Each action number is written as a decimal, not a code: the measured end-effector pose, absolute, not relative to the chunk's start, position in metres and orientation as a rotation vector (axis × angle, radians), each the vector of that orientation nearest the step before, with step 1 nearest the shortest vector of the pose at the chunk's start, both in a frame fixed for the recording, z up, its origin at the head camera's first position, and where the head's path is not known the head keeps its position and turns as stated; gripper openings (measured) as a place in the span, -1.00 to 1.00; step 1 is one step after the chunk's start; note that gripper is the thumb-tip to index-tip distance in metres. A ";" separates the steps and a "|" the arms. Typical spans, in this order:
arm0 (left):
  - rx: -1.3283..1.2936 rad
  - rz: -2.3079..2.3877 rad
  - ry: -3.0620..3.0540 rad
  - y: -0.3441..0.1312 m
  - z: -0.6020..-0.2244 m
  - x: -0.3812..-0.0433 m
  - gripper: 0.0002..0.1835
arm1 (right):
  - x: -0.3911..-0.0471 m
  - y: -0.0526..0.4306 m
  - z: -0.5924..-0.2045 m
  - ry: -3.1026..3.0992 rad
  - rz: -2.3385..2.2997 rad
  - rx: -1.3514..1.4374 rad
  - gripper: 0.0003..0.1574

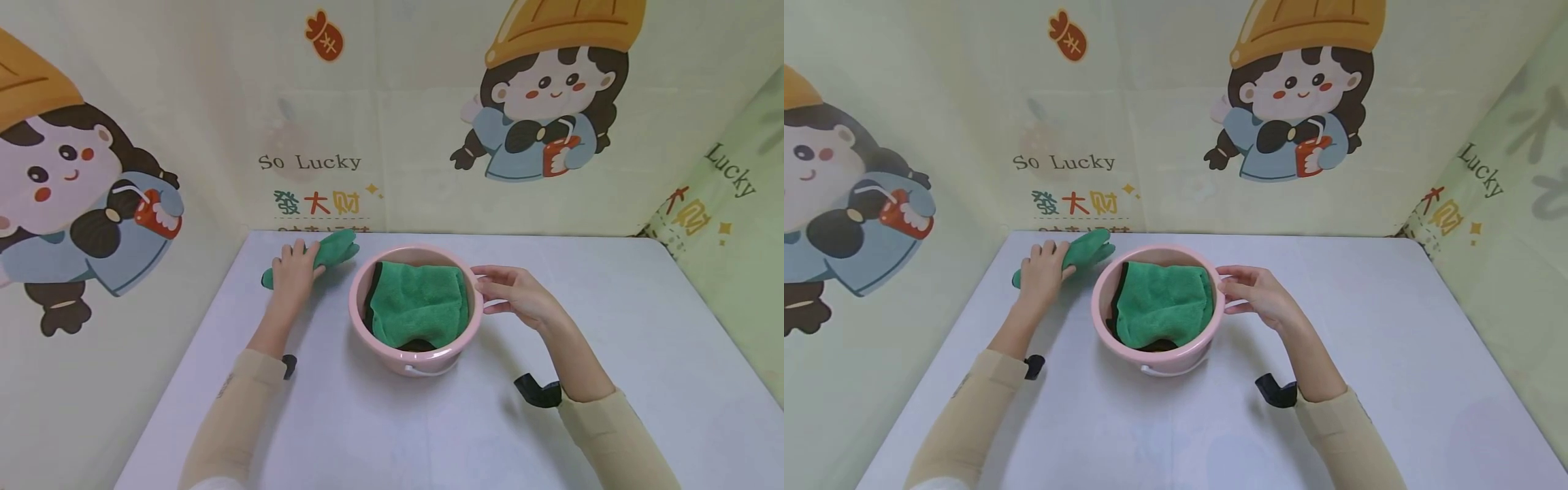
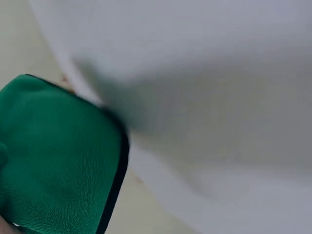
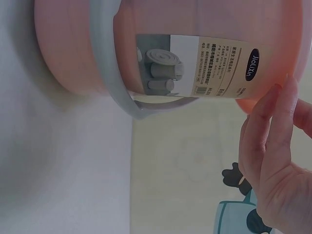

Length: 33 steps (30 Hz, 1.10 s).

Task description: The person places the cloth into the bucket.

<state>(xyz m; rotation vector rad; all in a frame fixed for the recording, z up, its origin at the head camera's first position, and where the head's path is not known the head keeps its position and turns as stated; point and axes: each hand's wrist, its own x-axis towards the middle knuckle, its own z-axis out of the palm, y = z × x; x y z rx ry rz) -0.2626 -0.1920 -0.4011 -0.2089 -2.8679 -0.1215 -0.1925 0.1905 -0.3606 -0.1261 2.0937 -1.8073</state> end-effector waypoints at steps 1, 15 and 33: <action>-0.213 -0.119 -2.856 -0.190 -0.396 -0.261 -0.47 | -0.193 0.190 -0.361 2.092 -1.809 -0.124 -0.34; -0.370 -0.116 -2.516 -0.155 -0.324 -0.223 -0.44 | -0.190 0.192 -0.362 2.090 -1.814 -0.132 -0.34; -0.838 0.010 -2.149 -0.103 -0.309 -0.158 -0.40 | -0.189 0.195 -0.362 2.091 -1.812 -0.142 -0.35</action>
